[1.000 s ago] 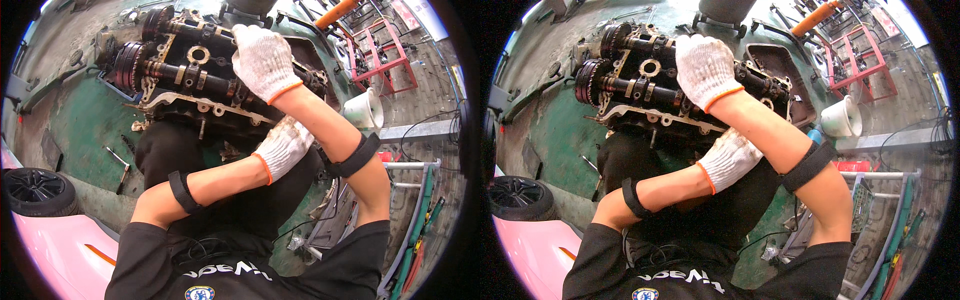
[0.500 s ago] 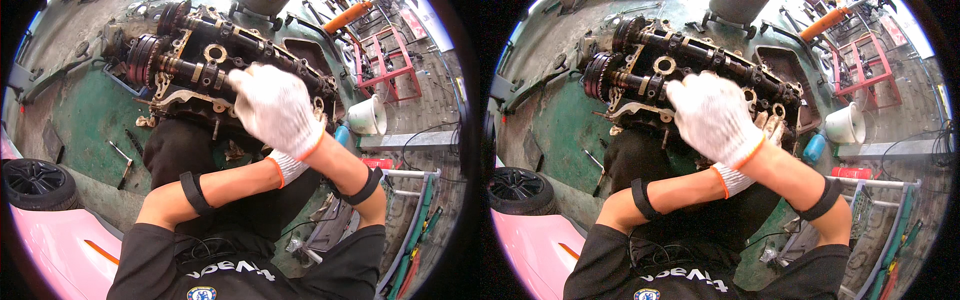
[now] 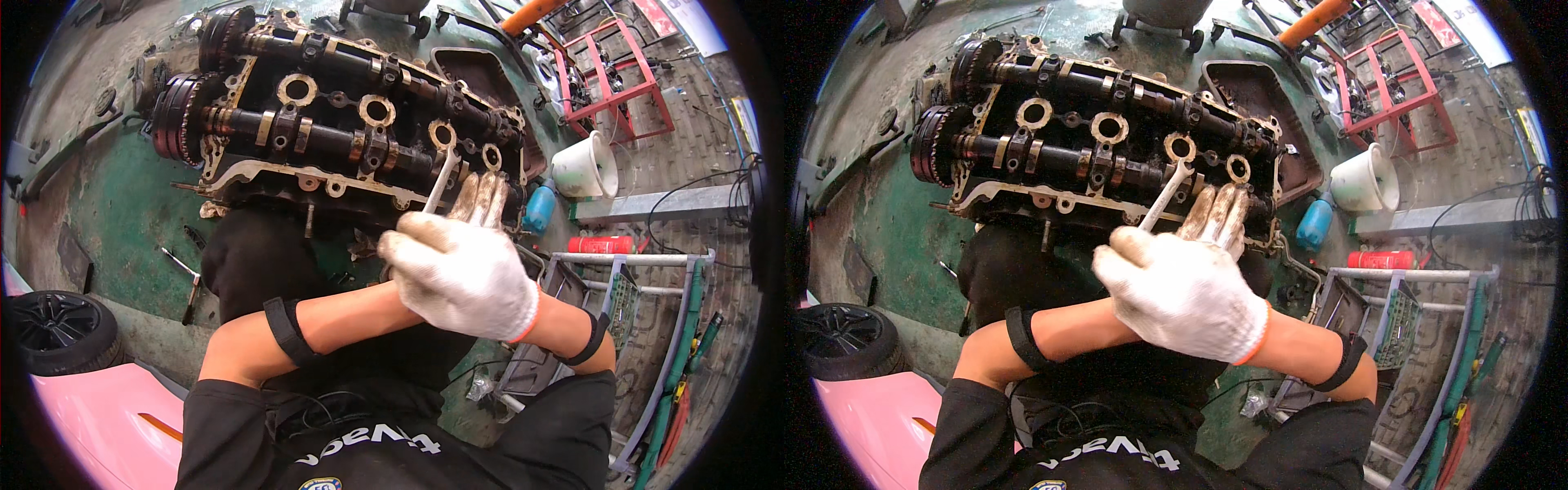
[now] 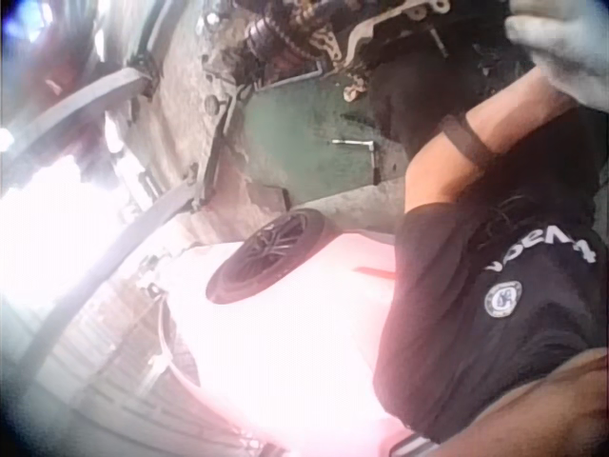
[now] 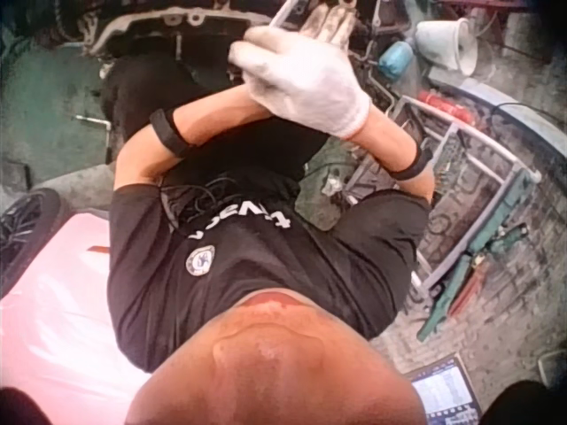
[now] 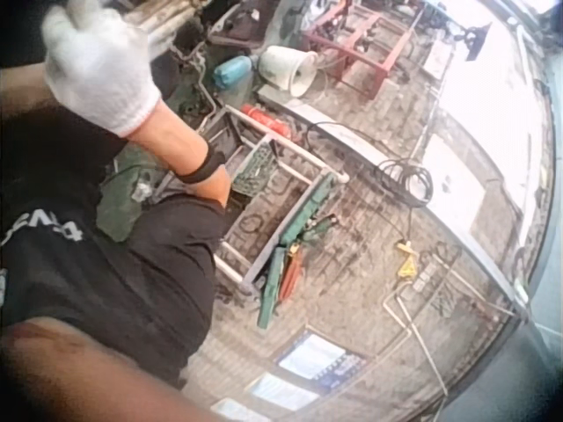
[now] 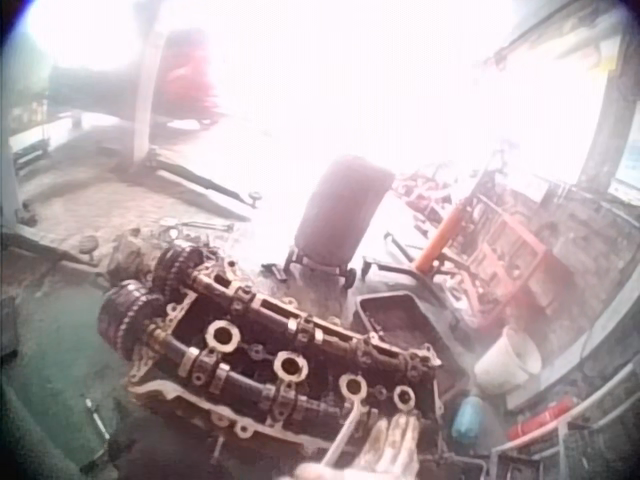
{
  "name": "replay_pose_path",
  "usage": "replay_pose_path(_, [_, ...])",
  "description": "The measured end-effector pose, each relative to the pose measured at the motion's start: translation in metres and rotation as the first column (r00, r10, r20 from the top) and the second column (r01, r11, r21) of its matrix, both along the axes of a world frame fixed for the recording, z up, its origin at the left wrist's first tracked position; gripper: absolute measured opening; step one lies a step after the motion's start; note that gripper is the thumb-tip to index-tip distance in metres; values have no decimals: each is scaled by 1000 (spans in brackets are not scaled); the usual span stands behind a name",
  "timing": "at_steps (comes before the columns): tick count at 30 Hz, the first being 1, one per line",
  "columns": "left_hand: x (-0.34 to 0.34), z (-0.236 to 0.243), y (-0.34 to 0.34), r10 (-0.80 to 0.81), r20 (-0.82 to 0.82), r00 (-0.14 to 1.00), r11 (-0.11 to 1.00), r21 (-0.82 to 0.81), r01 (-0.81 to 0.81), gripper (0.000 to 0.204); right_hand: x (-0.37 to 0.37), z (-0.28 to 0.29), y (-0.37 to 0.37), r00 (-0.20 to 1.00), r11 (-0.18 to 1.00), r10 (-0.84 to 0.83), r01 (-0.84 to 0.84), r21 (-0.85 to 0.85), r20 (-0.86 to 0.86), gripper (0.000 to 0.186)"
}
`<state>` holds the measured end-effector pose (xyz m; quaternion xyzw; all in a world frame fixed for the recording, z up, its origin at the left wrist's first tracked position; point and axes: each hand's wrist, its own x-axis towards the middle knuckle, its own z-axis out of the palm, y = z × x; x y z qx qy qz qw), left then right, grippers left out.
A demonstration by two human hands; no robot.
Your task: The person uses a wrench to loosen and remove bolts from the cylinder head of a car engine. They repeatedly reposition the wrench and rotate it to unscrew fasteners, then remove the bolts by hand and place them aside.
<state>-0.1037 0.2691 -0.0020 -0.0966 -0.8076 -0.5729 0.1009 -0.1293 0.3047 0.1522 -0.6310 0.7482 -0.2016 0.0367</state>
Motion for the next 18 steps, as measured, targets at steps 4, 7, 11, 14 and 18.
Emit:
replay_pose_path(4, [-4,0,9,61,-67,996,998,8,-61,50,-13,10,20,957,971,-84,142,-194,277,24])
replay_pose_path(7, [-7,9,12,104,-78,992,973,216,-85,50,-19,5,37,914,970,-193,233,-72,356,20])
replay_pose_path(11, [-4,29,8,-80,57,995,581,814,0,53,-17,-9,59,868,936,-297,347,-58,398,21])
replay_pose_path(14, [-4,41,-7,153,-310,938,744,-589,-316,66,-19,-8,77,775,867,-409,494,-59,482,21])
replay_pose_path(18, [-11,62,-31,31,-362,932,789,-563,-245,38,-18,-7,95,644,776,-371,611,-158,669,25])
